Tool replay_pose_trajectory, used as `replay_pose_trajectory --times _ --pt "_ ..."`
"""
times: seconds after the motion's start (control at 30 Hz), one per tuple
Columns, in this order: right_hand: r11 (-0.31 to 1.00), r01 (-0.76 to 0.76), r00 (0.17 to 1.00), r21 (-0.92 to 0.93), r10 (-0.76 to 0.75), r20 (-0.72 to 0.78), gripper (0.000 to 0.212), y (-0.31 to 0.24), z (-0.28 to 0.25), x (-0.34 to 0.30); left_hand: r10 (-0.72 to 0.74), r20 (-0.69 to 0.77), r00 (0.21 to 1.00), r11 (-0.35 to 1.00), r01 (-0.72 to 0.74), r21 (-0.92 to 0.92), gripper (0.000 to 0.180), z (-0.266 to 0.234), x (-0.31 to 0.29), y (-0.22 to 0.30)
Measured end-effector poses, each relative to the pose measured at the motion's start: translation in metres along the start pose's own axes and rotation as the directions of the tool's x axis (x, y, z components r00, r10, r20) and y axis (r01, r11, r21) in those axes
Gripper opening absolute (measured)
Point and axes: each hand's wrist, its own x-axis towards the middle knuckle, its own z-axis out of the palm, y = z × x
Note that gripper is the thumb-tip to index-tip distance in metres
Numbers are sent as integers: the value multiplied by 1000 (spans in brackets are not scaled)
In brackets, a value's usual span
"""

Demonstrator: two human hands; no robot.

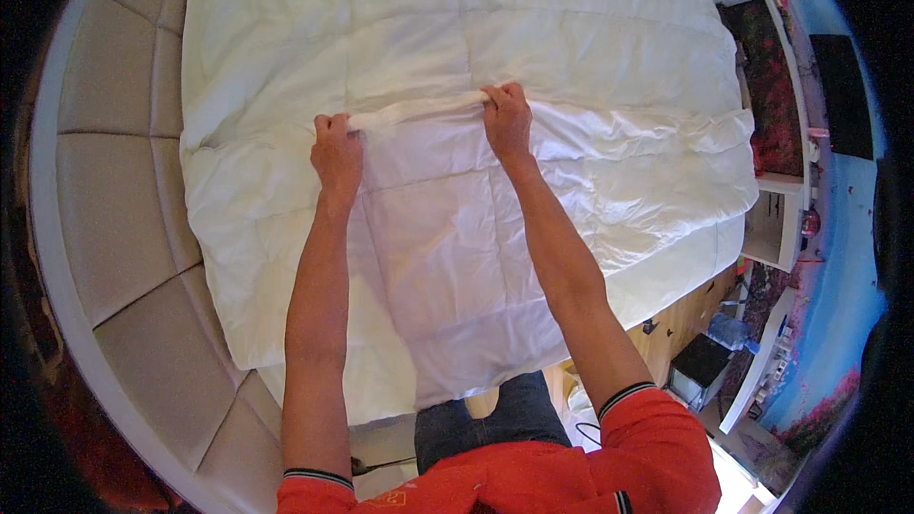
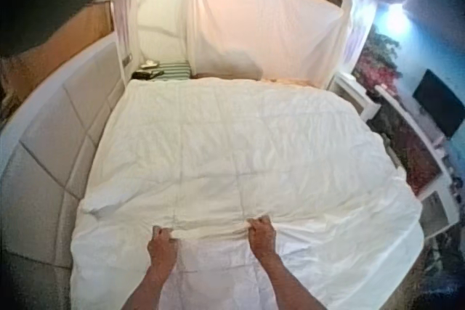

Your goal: The person folds a large white duvet on a bed. They smooth the surface, fold the duvet in half lengthwise, then fold it again into a compact rectangle.

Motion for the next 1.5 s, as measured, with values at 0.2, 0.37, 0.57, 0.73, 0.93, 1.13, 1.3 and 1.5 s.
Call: replay_pose_trajectory --times 0.2,0.37,0.57,0.73,0.93,1.13,1.3,1.5 --pt "978 201 980 56 -200 -13 47 -27 38 -57 93 -137 986 991 -105 -81 45 -6 -44 -38" --pt "957 290 917 -8 -275 288 54 -100 83 -139 -265 -451 852 943 326 63 38 -49 -72 -173" --pt "923 384 836 12 -353 419 70 -167 144 -171 -338 -151 929 884 368 288 57 -89 -124 -221" --pt "902 415 781 121 -421 461 71 -206 198 -166 -381 -119 917 829 396 395 67 -108 -130 -207" --pt "918 396 800 -7 -341 494 77 -245 234 -172 -589 -316 744 728 658 192 51 -160 -143 -232" --pt "916 384 756 114 -383 531 88 -284 259 -175 -729 -149 668 559 707 433 41 -166 -183 -297" --pt "887 436 685 151 -436 584 89 -295 267 -177 -727 -319 608 475 781 407 47 -148 -214 -316" --pt "835 454 730 310 -548 408 81 -254 250 -173 -464 -339 819 730 570 378 52 -161 -203 -227"
